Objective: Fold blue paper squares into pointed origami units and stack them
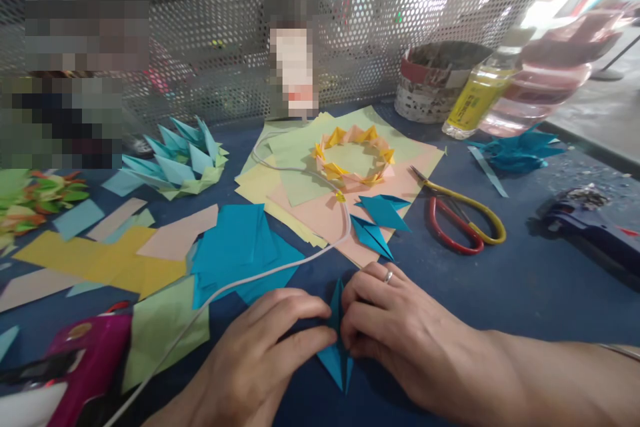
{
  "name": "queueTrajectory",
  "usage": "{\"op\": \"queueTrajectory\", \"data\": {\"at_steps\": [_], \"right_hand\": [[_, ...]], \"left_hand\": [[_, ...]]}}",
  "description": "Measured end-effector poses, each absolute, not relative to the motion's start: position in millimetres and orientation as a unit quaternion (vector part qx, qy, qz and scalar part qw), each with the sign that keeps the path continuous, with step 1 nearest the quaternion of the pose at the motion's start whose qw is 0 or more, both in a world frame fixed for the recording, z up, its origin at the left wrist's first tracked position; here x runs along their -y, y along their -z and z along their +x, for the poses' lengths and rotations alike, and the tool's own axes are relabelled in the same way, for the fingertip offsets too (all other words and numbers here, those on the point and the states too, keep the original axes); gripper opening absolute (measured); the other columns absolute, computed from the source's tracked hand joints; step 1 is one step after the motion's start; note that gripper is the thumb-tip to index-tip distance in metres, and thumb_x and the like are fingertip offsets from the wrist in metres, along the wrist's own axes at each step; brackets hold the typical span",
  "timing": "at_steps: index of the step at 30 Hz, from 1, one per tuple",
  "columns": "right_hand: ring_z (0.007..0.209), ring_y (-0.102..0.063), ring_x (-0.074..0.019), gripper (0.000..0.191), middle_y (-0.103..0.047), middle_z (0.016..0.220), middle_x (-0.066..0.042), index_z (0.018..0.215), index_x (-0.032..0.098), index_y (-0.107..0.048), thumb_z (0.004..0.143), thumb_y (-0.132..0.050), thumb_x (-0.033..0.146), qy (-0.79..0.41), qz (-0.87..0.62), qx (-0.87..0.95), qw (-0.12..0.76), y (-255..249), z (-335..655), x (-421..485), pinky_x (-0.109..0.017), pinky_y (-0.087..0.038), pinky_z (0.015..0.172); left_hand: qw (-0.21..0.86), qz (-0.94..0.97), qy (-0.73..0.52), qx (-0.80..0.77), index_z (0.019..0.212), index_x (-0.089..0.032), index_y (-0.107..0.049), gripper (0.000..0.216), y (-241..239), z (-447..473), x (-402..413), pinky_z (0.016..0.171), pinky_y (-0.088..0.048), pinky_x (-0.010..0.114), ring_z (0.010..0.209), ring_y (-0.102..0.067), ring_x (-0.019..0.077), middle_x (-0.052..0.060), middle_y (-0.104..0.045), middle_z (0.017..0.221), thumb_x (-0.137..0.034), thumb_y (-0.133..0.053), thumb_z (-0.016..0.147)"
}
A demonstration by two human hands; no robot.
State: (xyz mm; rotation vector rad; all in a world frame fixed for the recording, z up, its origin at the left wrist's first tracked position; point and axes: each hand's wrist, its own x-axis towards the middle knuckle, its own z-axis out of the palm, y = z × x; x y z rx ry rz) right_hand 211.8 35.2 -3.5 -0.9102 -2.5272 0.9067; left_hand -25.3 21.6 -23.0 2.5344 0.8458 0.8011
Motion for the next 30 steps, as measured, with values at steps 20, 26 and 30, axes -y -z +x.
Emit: {"op": "queueTrajectory", "data": {"at_steps": [20,26,30], "right_hand": [[0.092,-0.051,-0.0169,0.014,-0.058,0.093,0.001,0.079,0.021,-0.060,0.091,-0.066,0.018,-0.331,-0.299,0.887,0.120,-1,213,-32,-0.033,-0.034,0.085],[0.093,-0.051,-0.0157,0.013,-0.058,0.091,0.003,0.080,0.021,-0.062,0.089,-0.071,0.021,-0.357,-0.300,0.880,0.089,-4,215,-33,-0.032,-0.034,0.084],[0.093,-0.052,-0.0166,0.013,-0.059,0.091,0.003,0.081,0.021,-0.061,0.087,-0.073,0.017,-0.357,-0.309,0.878,0.076,-8,214,-32,-0.032,-0.034,0.084]], "left_hand": [[0.169,0.889,-0.286,-0.315,0.089,-0.024,-0.069,0.014,16,-4,-17,0.073,-0.054,0.024,0.078,-0.062,0.0136,0.002,-0.065,0.083,-0.031,-0.058,0.094],[0.266,0.881,-0.229,-0.318,0.089,-0.023,-0.065,0.012,21,-17,-4,0.069,-0.049,0.022,0.074,-0.056,0.0115,-0.001,-0.063,0.081,-0.013,-0.059,0.091],[0.273,0.871,-0.223,-0.341,0.090,-0.023,-0.061,0.010,22,-16,-1,0.069,-0.048,0.023,0.075,-0.055,0.0116,-0.002,-0.061,0.081,-0.013,-0.060,0.091]]}}
